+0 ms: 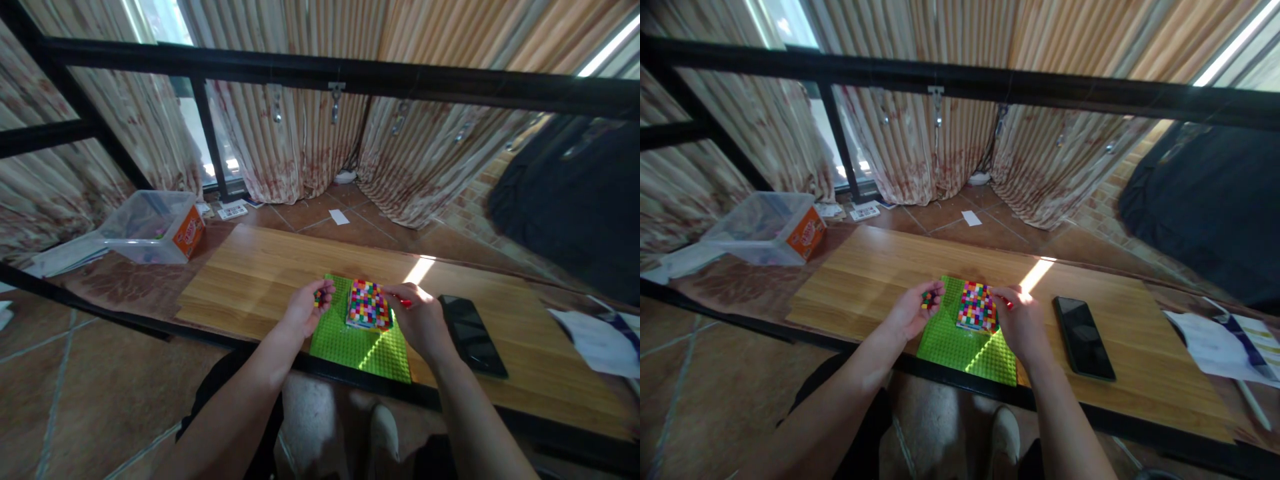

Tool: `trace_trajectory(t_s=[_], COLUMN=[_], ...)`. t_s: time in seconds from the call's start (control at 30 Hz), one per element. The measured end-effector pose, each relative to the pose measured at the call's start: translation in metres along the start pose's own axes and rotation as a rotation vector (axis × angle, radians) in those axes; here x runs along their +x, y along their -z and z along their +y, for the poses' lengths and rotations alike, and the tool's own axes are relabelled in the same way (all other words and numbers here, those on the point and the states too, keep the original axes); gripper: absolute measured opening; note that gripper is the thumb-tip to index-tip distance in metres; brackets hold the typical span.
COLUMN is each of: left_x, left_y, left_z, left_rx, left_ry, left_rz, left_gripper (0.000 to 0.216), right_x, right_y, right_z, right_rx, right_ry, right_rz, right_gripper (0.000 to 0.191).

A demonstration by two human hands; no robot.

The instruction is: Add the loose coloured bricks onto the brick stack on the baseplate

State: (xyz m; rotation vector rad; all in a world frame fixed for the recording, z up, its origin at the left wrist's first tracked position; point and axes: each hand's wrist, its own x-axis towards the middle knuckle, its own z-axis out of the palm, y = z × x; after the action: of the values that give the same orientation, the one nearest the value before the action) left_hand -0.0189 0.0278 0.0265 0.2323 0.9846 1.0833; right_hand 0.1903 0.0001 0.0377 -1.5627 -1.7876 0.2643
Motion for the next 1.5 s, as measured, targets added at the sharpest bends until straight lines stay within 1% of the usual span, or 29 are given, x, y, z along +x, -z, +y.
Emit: trace_trajectory(t_s=[0.13, 0.33, 0.47, 0.67, 0.77, 0.87, 0.97, 1.03, 1.23, 1.4, 1.5], left_x=[-0.001, -0.001, -0.001, -0.001, -0.001, -0.002, -0.003, -0.004, -0.006, -0.006, -0.005], left_y=[-0.001, 0.0, 0.001, 0.001, 0.001, 0.0, -0.001, -0.002, -0.002, -0.001, -0.001], left_z=[0.001, 0.0, 0.0, 0.0, 0.0, 0.0, 0.001, 0.001, 0.002, 0.002, 0.0], left_rx=[0.007, 0.007, 0.008, 0.008, 0.007, 0.012, 0.018, 0.018, 0.014, 0.007, -0.002], left_ry=[0.0, 0.013, 0.006, 0.013, 0.006, 0.003, 0.007, 0.008, 0.003, 0.009, 0.012], left_rz=[0.005, -0.009, -0.001, -0.006, -0.001, -0.006, -0.011, -0.011, -0.011, -0.013, -0.019], left_gripper=[0.015, 0.015, 0.015, 0.015, 0.015, 0.015, 0.016, 0.017, 0.018, 0.018, 0.017], right_x=[-0.001, 0.0, 0.0, 0.0, 0.002, 0.004, 0.005, 0.005, 0.005, 0.005, 0.004], right_y=[-0.007, -0.013, -0.015, -0.012, -0.007, -0.004, -0.01, -0.016, -0.035, -0.039, -0.042], right_z=[-0.004, -0.01, -0.011, -0.003, -0.001, 0.0, 0.002, 0.006, 0.016, 0.017, 0.02], right_rx=[-0.08, -0.114, -0.14, -0.134, -0.134, -0.048, 0.176, 0.273, 0.326, 0.342, 0.365], right_ry=[-0.028, -0.087, -0.091, -0.086, -0.15, -0.248, -0.342, -0.381, -0.401, -0.446, -0.441], right_rz=[0.002, 0.044, 0.047, 0.074, 0.119, 0.137, 0.126, 0.122, 0.144, 0.116, 0.127], right_gripper=[0.027, 0.023, 0.027, 0.026, 0.028, 0.034, 0.044, 0.049, 0.046, 0.04, 0.04])
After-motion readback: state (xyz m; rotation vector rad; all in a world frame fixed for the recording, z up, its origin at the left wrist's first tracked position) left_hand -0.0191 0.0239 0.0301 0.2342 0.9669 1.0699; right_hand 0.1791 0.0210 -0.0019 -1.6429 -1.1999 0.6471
